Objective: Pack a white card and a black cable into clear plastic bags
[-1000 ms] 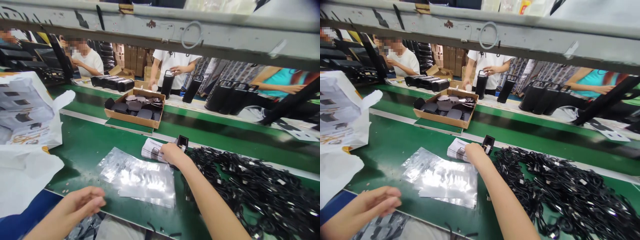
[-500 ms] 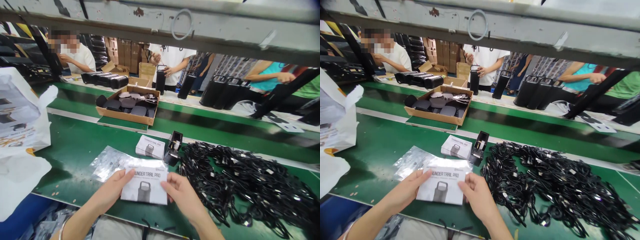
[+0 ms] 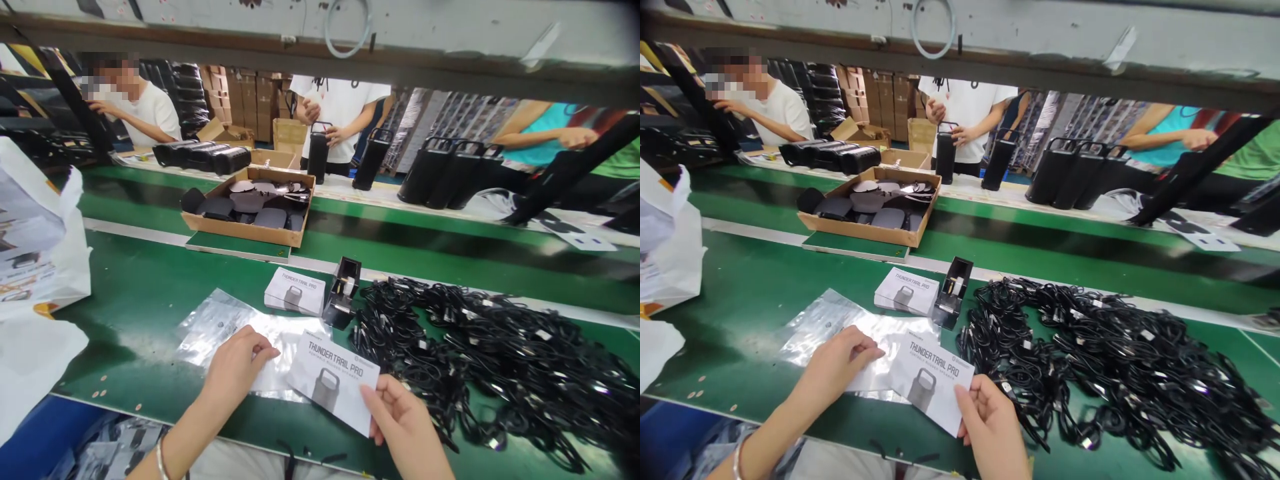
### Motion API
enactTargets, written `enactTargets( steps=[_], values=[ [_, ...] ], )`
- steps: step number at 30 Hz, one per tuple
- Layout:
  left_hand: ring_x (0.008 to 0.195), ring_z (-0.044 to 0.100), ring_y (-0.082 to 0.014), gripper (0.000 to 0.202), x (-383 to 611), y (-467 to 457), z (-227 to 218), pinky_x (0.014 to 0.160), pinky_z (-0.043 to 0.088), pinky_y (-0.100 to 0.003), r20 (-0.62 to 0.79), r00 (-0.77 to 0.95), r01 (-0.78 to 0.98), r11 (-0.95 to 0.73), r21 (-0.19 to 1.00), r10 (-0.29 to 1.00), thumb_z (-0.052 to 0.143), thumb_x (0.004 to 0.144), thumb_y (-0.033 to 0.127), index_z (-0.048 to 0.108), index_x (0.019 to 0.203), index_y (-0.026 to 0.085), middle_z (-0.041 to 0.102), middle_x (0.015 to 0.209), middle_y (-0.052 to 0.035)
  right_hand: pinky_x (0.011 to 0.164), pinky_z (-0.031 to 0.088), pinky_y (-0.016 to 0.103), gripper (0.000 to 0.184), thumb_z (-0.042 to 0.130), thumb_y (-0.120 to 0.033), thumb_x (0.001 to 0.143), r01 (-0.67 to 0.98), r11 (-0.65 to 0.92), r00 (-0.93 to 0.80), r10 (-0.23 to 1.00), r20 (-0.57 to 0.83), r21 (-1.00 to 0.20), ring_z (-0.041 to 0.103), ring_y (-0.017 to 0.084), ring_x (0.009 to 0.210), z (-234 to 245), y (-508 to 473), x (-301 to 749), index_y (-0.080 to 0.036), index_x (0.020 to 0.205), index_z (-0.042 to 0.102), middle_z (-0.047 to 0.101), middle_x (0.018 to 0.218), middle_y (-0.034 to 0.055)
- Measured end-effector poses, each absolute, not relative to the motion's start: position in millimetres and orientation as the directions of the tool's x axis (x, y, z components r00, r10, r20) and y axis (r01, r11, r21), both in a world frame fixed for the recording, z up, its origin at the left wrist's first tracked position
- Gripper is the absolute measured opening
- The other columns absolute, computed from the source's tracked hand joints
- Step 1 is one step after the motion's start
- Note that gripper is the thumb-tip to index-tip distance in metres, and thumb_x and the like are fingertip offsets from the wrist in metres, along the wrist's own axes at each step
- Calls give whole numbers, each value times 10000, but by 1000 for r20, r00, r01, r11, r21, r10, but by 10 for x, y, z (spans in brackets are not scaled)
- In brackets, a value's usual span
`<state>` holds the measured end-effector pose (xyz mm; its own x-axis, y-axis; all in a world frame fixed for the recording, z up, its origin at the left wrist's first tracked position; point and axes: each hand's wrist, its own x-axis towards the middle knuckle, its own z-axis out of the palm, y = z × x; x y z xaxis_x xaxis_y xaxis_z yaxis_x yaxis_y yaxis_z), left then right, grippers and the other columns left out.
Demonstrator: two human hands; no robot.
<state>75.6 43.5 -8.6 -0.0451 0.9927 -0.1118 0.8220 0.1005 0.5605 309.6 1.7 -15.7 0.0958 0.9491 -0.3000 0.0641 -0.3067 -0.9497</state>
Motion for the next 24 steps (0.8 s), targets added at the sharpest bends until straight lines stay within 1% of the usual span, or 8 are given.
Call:
enactTargets(
  steps=[4, 8, 10, 13, 16, 18, 21, 24],
  values=[
    [644, 541, -172, 138, 758, 447, -104, 610, 377, -293, -88, -63, 814, 103, 572, 994, 571, 697, 336, 619, 635, 222, 593, 752, -4, 371, 330, 183, 381, 613, -541, 655, 70, -283, 89, 957, -277, -956, 394, 86, 389, -185, 25, 3031, -167, 629, 549, 440, 434, -44],
    [603, 527, -158, 206, 736, 443, -98, 591, 373, -283, -85, -35, 815, 78, 574, 996, 494, 757, 328, 612, 626, 222, 578, 708, 5, 368, 336, 183, 392, 611, -552, 650, 56, -282, 95, 956, -276, -958, 413, 89, 395, -221, 30, 3024, -169, 628, 531, 442, 455, -45],
    [608, 527, -159, 246, 730, 428, -86, 593, 376, -283, -80, -15, 816, 59, 575, 997, 453, 788, 338, 603, 633, 220, 556, 686, 6, 373, 343, 182, 391, 605, -549, 660, 54, -295, 65, 954, -291, -954, 419, 90, 402, -242, 33, 3037, -172, 624, 510, 440, 456, -47],
    [646, 536, -161, 259, 734, 405, -87, 619, 397, -290, -34, -34, 800, 48, 597, 999, 386, 831, 357, 581, 725, 223, 551, 746, -1, 385, 352, 179, 382, 593, -539, 682, 58, -302, 25, 953, -301, -952, 427, 88, 413, -261, 34, 3048, -173, 632, 497, 455, 470, -44],
    [604, 527, -151, 183, 740, 409, -110, 607, 413, -299, -13, -107, 800, 94, 593, 994, 464, 789, 372, 570, 796, 222, 545, 819, -12, 383, 345, 176, 379, 600, -534, 678, 48, -292, 55, 955, -290, -955, 419, 84, 408, -261, 30, 3036, -170, 634, 506, 452, 465, -46],
    [588, 523, -152, 146, 736, 428, -121, 599, 410, -300, -37, -106, 815, 109, 569, 994, 523, 747, 345, 597, 743, 219, 541, 786, -11, 380, 343, 178, 387, 609, -539, 665, 35, -289, 84, 955, -285, -957, 422, 86, 408, -258, 27, 3027, -171, 614, 500, 450, 466, -45],
    [625, 534, -167, 171, 719, 453, -119, 613, 401, -294, -53, -65, 824, 84, 561, 996, 509, 754, 301, 625, 656, 223, 543, 711, -9, 381, 348, 187, 395, 611, -548, 655, 31, -289, 83, 955, -286, -957, 430, 93, 412, -258, 27, 3019, -177, 606, 485, 452, 474, -44],
    [626, 537, -167, 187, 703, 453, -113, 607, 397, -287, -49, -53, 824, 72, 562, 997, 495, 763, 304, 624, 653, 225, 546, 709, -5, 384, 349, 187, 384, 611, -541, 660, 22, -293, 64, 954, -291, -956, 426, 91, 406, -256, 26, 2995, -180, 624, 482, 455, 468, -48]
  ],
)
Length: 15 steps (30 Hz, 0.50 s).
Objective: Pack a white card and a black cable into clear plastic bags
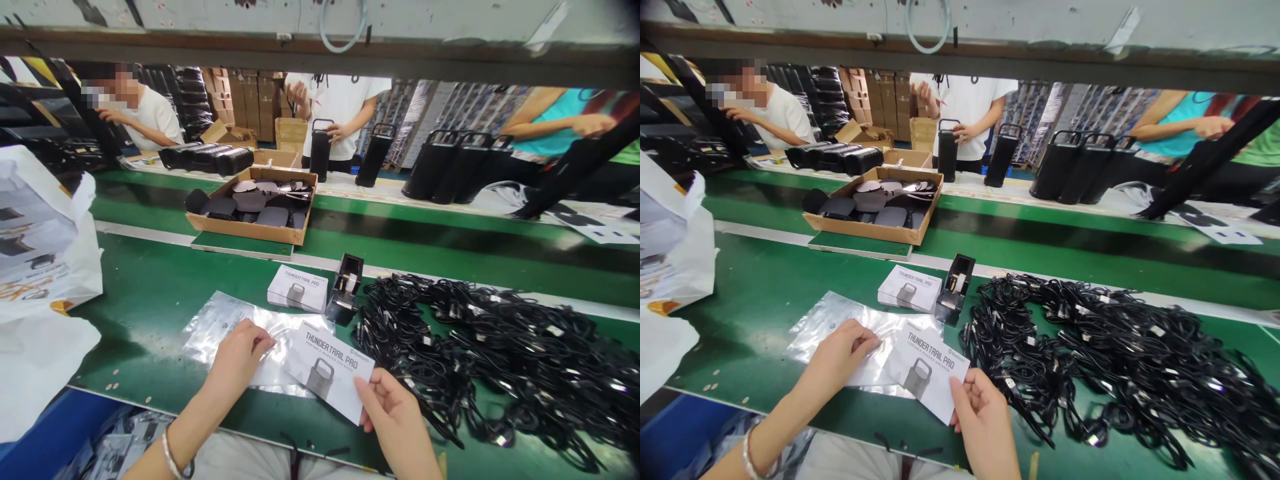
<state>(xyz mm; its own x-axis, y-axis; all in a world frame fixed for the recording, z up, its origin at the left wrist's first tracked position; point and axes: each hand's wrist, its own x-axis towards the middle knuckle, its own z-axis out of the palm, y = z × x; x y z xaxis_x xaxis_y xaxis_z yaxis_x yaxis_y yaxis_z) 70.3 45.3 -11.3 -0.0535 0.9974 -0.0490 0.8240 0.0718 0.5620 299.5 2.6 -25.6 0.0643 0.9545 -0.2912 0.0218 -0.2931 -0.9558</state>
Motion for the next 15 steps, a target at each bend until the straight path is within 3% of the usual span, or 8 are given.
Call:
enactTargets(
  steps=[5, 8, 15],
  values=[
    [565, 525, -145, 116, 678, 458, -124, 568, 389, -271, -66, -69, 830, 94, 550, 995, 571, 703, 315, 621, 692, 211, 528, 728, 7, 376, 332, 171, 366, 627, -512, 657, -32, -285, 86, 954, -287, -958, 416, 79, 402, -234, 9, 2916, -170, 621, 502, 458, 462, -49],
    [580, 527, -152, 181, 662, 469, -120, 577, 381, -274, -71, -44, 834, 76, 547, 996, 524, 741, 307, 612, 617, 208, 523, 685, 4, 379, 332, 168, 364, 628, -509, 658, -45, -286, 90, 953, -289, -957, 421, 78, 408, -232, 0, 2900, -165, 630, 509, 475, 476, -42],
    [703, 559, -184, 286, 631, 438, -89, 645, 396, -287, -48, 5, 840, 22, 542, 999, 395, 822, 316, 611, 666, 211, 552, 728, -15, 378, 336, 159, 371, 624, -511, 667, -59, -270, 82, 958, -274, -961, 423, 70, 406, -249, 5, 2915, -158, 646, 514, 460, 472, -53]
  ],
)
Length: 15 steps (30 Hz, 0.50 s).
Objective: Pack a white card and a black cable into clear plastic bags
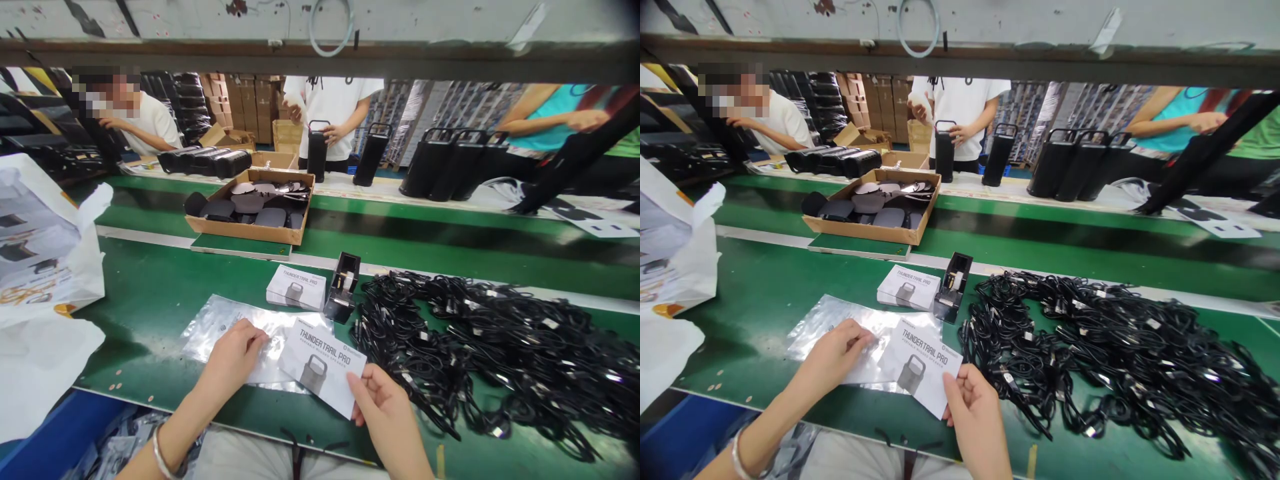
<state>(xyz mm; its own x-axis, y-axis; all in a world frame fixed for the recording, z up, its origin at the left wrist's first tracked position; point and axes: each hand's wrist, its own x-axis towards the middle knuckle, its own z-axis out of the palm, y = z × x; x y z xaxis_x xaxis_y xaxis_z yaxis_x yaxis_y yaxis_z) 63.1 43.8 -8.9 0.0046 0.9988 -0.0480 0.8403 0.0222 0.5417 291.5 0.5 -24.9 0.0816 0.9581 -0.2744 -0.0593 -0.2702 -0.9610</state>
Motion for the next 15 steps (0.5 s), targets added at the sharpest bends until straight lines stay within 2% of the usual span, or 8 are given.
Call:
enactTargets(
  steps=[5, 10, 15],
  values=[
    [715, 559, -189, 279, 649, 430, -86, 656, 403, -296, -59, 9, 840, 24, 542, 998, 390, 822, 307, 617, 694, 210, 558, 750, -23, 390, 350, 164, 372, 605, -514, 687, -46, -286, 39, 957, -288, -957, 437, 72, 419, -277, 67, 2888, -153, 683, 513, 490, 486, -44],
    [638, 543, -170, 247, 713, 402, -93, 607, 409, -291, -80, -15, 837, 57, 545, 997, 420, 805, 318, 619, 699, 217, 535, 710, -3, 403, 367, 165, 340, 577, -491, 722, -57, -264, 80, 960, -268, -963, 439, 72, 431, -349, 145, 2778, -161, 697, 494, 504, 505, -43],
    [652, 551, -154, 221, 786, 370, -89, 622, 432, -279, -64, -33, 794, 65, 604, 997, 433, 805, 337, 590, 710, 214, 545, 747, 2, 398, 375, 166, 342, 555, -496, 732, -15, -278, 102, 955, -278, -960, 448, 76, 421, -325, 125, 2746, -173, 673, 461, 501, 486, -47]
  ],
)
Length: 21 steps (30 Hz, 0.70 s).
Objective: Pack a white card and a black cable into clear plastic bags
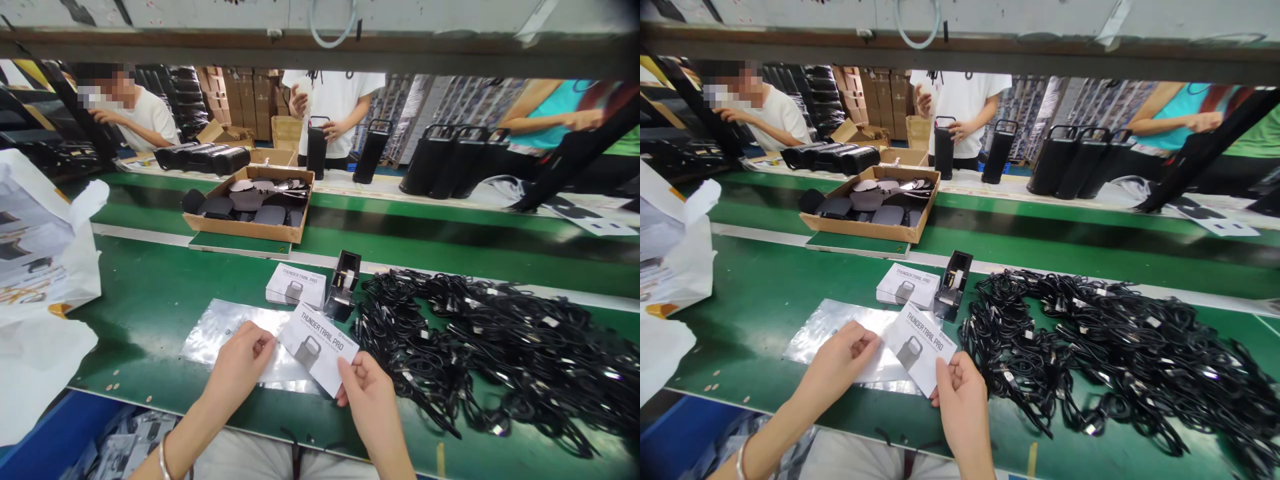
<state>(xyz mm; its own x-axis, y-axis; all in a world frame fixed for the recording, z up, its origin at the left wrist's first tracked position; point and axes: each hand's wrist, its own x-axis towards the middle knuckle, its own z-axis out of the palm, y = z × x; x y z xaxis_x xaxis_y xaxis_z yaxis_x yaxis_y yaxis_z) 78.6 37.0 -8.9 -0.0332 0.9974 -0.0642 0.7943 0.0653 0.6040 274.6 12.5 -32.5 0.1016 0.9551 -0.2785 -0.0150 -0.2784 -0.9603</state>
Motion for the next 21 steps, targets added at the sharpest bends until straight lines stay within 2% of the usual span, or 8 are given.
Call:
enactTargets(
  steps=[6, 11, 13, 15, 17, 19, 21],
  values=[
    [634, 541, -141, 193, 836, 343, -101, 601, 436, -272, -23, -8, 769, 21, 639, 1000, 423, 820, 313, 559, 723, 215, 532, 732, 14, 371, 360, 155, 365, 570, -501, 709, 59, -337, 10, 942, -337, -940, 442, 67, 381, -251, 60, 2830, -173, 619, 438, 478, 435, -56],
    [640, 527, -131, 184, 913, 290, -74, 604, 434, -262, 9, 77, 735, -63, 675, 997, 419, 836, 296, 540, 727, 211, 520, 745, 13, 311, 283, 137, 322, 552, -457, 742, 128, -370, -106, 918, -383, -920, 402, 53, 315, -270, 54, 2800, -146, 678, 505, 460, 395, -67],
    [669, 528, -135, 181, 941, 270, -53, 611, 433, -256, 16, 134, 710, -107, 696, 991, 422, 839, 290, 544, 734, 209, 518, 758, 5, 361, 355, 148, 325, 536, -448, 758, 87, -356, -164, 916, -366, -930, 458, 61, 354, -217, 84, 2773, -127, 711, 547, 522, 436, -33],
    [694, 525, -139, 170, 958, 252, -29, 626, 429, -255, 19, 179, 683, -138, 718, 984, 431, 839, 285, 548, 741, 209, 512, 766, 1, 493, 460, 187, 343, 537, -451, 756, 11, -360, -244, 904, -352, -933, 560, 90, 484, -138, 129, 2738, -111, 732, 580, 610, 564, 30],
    [715, 520, -143, 160, 969, 238, -2, 642, 422, -259, 17, 212, 652, -155, 742, 977, 438, 840, 284, 547, 748, 213, 503, 774, 0, 604, 502, 235, 343, 564, -448, 731, -49, -381, -290, 890, -351, -923, 609, 121, 600, -74, 183, 2686, -107, 735, 589, 636, 656, 63],
    [738, 517, -145, 154, 985, 230, 30, 665, 418, -260, 10, 244, 605, -160, 780, 970, 439, 845, 287, 546, 758, 218, 498, 792, -1, 601, 510, 256, 306, 597, -416, 703, -67, -399, -279, 888, -366, -915, 609, 130, 580, -60, 240, 2606, -112, 718, 571, 622, 619, 48],
    [755, 518, -143, 170, 1009, 227, 63, 690, 416, -256, -7, 288, 537, -155, 829, 958, 432, 852, 294, 548, 750, 223, 497, 798, 0, 531, 496, 241, 225, 587, -347, 710, -39, -384, -253, 897, -362, -923, 579, 117, 495, -92, 296, 2503, -128, 691, 540, 584, 539, 7]
  ],
)
